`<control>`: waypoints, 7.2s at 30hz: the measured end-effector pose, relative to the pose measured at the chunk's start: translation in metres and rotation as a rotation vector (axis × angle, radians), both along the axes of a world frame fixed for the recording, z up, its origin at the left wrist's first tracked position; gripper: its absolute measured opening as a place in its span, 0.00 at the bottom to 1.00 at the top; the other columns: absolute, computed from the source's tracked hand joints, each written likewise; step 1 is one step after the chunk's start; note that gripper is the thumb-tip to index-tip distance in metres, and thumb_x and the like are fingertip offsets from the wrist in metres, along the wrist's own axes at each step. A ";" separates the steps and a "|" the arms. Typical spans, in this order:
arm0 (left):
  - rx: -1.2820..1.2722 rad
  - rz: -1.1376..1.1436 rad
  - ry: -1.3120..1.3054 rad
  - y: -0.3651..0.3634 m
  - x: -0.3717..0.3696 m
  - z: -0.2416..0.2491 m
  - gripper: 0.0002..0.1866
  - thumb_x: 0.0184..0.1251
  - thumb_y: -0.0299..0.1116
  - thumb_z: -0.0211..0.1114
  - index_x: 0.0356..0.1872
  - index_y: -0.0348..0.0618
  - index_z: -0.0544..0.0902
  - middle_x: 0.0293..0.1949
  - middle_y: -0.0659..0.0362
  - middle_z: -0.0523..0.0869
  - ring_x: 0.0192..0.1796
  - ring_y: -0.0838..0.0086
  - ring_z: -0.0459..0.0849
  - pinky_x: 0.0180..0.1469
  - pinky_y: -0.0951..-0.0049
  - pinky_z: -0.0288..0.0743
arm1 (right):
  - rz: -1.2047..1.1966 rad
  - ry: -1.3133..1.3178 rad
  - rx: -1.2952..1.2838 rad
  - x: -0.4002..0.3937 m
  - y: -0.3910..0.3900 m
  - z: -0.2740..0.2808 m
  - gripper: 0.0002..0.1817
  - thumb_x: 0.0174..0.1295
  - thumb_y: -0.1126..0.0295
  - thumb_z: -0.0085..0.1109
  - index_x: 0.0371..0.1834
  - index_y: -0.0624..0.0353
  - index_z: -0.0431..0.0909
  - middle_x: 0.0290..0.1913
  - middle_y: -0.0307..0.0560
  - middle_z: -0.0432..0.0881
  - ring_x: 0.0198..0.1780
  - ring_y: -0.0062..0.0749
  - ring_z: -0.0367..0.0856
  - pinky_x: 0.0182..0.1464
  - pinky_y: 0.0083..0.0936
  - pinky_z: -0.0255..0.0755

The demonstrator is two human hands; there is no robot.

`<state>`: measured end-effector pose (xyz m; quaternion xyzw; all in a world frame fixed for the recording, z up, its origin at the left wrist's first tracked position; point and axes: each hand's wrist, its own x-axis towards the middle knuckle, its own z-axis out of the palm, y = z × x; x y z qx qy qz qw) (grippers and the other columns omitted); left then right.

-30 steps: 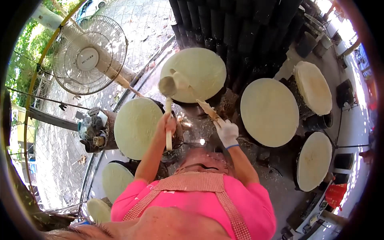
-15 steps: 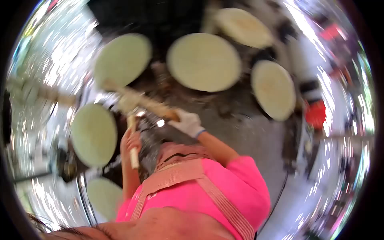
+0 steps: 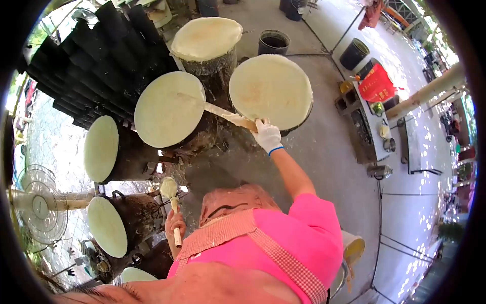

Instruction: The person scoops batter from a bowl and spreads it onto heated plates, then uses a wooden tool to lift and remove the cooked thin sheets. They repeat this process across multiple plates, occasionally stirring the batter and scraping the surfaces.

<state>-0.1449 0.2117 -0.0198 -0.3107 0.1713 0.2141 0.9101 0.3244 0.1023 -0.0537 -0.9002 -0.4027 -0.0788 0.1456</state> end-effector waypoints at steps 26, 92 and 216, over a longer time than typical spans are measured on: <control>-0.082 -0.004 0.049 0.022 0.019 0.019 0.16 0.74 0.37 0.49 0.44 0.32 0.75 0.17 0.65 0.63 0.15 0.81 0.61 0.19 0.80 0.62 | 0.059 -0.217 -0.068 0.215 0.043 0.236 0.12 0.51 0.62 0.54 0.31 0.58 0.79 0.35 0.58 0.82 0.40 0.54 0.80 0.45 0.45 0.72; 0.024 1.882 0.993 -0.537 0.265 0.045 0.16 0.72 0.35 0.52 0.59 0.60 0.66 0.19 0.66 0.62 0.14 0.84 0.59 0.11 0.87 0.53 | 2.483 0.406 -0.722 -0.355 -0.025 0.065 0.25 0.50 0.57 0.63 0.47 0.63 0.80 0.38 0.53 0.85 0.42 0.44 0.83 0.46 0.34 0.73; 1.804 -0.400 1.625 -0.146 0.328 -0.092 0.38 0.54 0.24 0.51 0.72 0.52 0.59 0.45 0.52 0.79 0.31 0.72 0.77 0.34 0.74 0.71 | -0.062 1.552 0.407 0.269 -0.121 0.029 0.17 0.54 0.64 0.64 0.47 0.57 0.83 0.17 0.36 0.72 0.12 0.19 0.63 0.12 0.19 0.52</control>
